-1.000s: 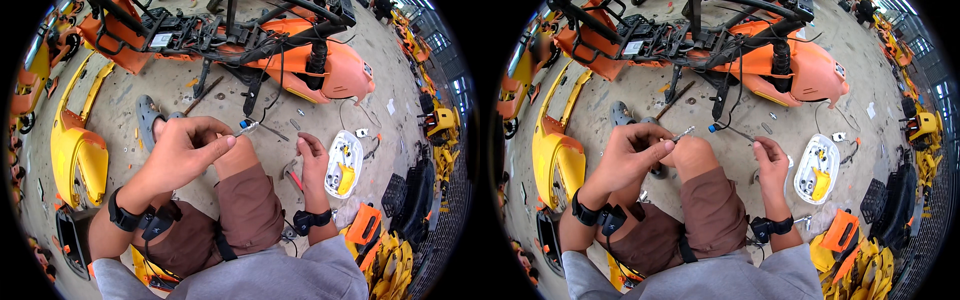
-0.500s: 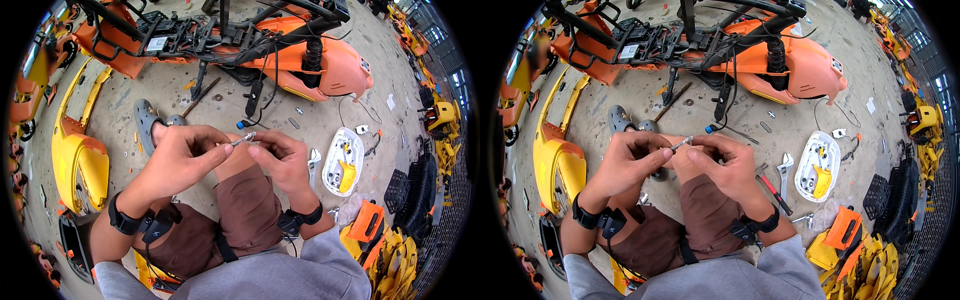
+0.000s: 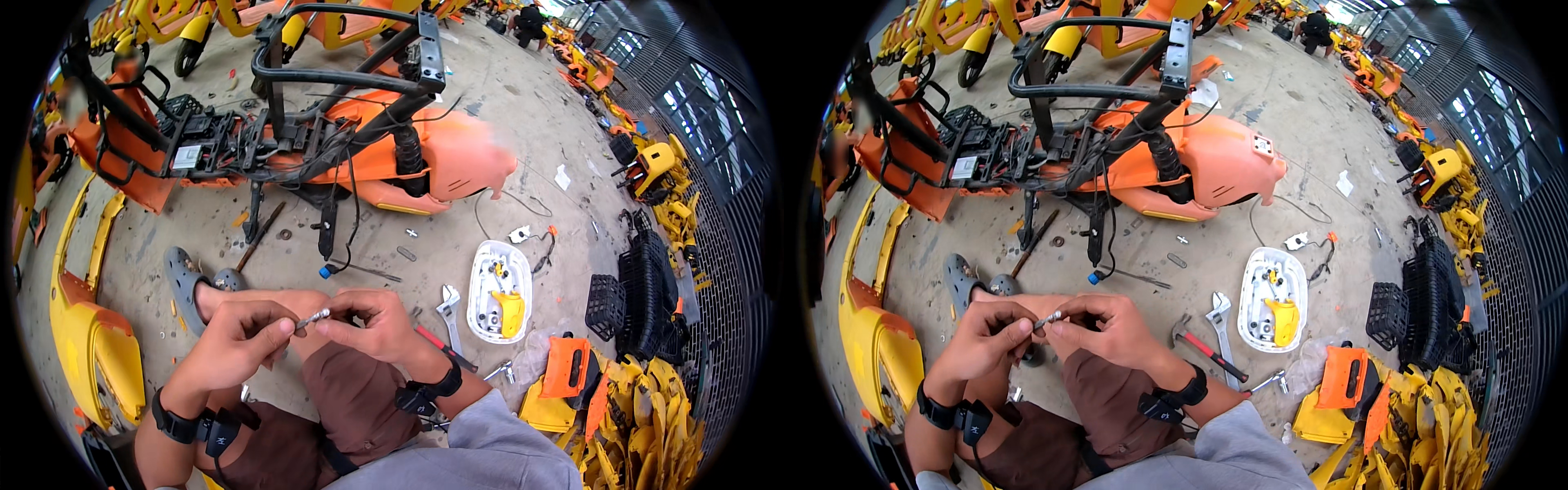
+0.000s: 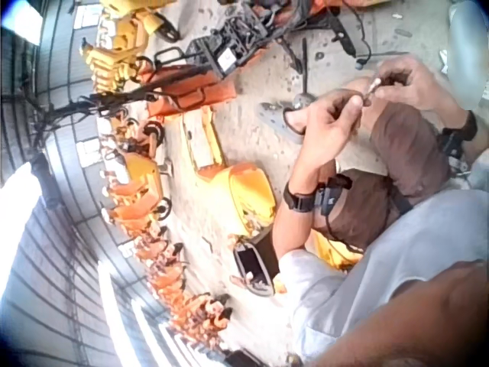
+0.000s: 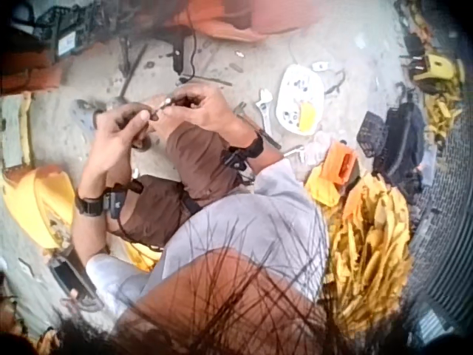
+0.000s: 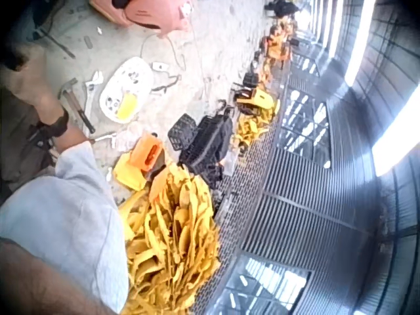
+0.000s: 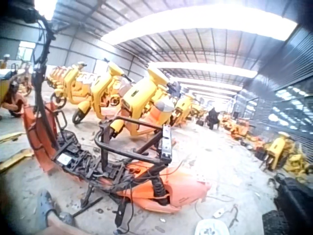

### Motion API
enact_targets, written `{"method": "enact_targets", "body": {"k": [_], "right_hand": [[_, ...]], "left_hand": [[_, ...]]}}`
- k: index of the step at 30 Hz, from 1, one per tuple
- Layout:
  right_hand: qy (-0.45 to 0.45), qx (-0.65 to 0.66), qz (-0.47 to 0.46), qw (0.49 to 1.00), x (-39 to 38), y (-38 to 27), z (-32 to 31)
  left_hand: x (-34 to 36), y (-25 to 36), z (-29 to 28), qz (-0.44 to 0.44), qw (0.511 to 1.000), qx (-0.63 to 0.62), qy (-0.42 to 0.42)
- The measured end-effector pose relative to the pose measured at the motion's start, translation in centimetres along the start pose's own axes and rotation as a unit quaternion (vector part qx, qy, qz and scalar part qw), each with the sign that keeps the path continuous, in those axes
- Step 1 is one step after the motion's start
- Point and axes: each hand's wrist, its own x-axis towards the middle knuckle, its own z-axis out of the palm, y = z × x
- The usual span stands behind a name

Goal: The person sits on the floor and handles various scooter parts, including wires and a small sensor, before attempting to attach a component to the frame of an orange electric scooter.

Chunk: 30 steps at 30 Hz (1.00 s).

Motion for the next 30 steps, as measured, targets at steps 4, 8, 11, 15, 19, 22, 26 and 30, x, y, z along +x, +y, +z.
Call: {"method": "enact_targets", "body": {"k": [4, 8, 11, 15, 19, 22, 26, 30], "right_hand": [[-0.047, -0.058, -0.060, 0.995, 0.2, -0.4, -1.1], [-0.093, -0.129, -0.096, 0.983, 1.0, -2.1, -1.7], [-0.110, -0.164, -0.096, 0.976, 0.8, -2.3, -2.5], [-0.155, -0.197, 0.005, 0.968, 0.7, -3.0, -3.0], [-0.176, -0.236, 0.025, 0.955, 1.0, -3.3, -2.8], [-0.195, -0.273, 0.013, 0.942, 1.4, -3.5, -2.7], [-0.217, -0.316, -0.027, 0.923, 1.8, -3.5, -2.5], [-0.230, -0.359, -0.031, 0.904, 2.2, -3.9, -2.3]], "left_hand": [[-0.1, 0.0, -0.5, -0.010, 0.998, -0.022, -0.051], [-0.9, 0.0, -0.7, -0.008, 0.998, -0.031, -0.054], [-0.6, 0.2, -0.7, -0.031, 0.997, 0.026, -0.069], [-0.5, 0.9, -0.3, -0.002, 0.995, 0.074, -0.073], [-0.6, 0.3, -0.2, 0.034, 0.991, 0.106, -0.071], [-0.6, -0.4, 0.0, 0.056, 0.988, 0.128, -0.059], [-0.6, -0.6, 0.1, 0.071, 0.980, 0.180, -0.043], [-0.4, -0.1, 0.2, 0.068, 0.964, 0.255, -0.038]]}}
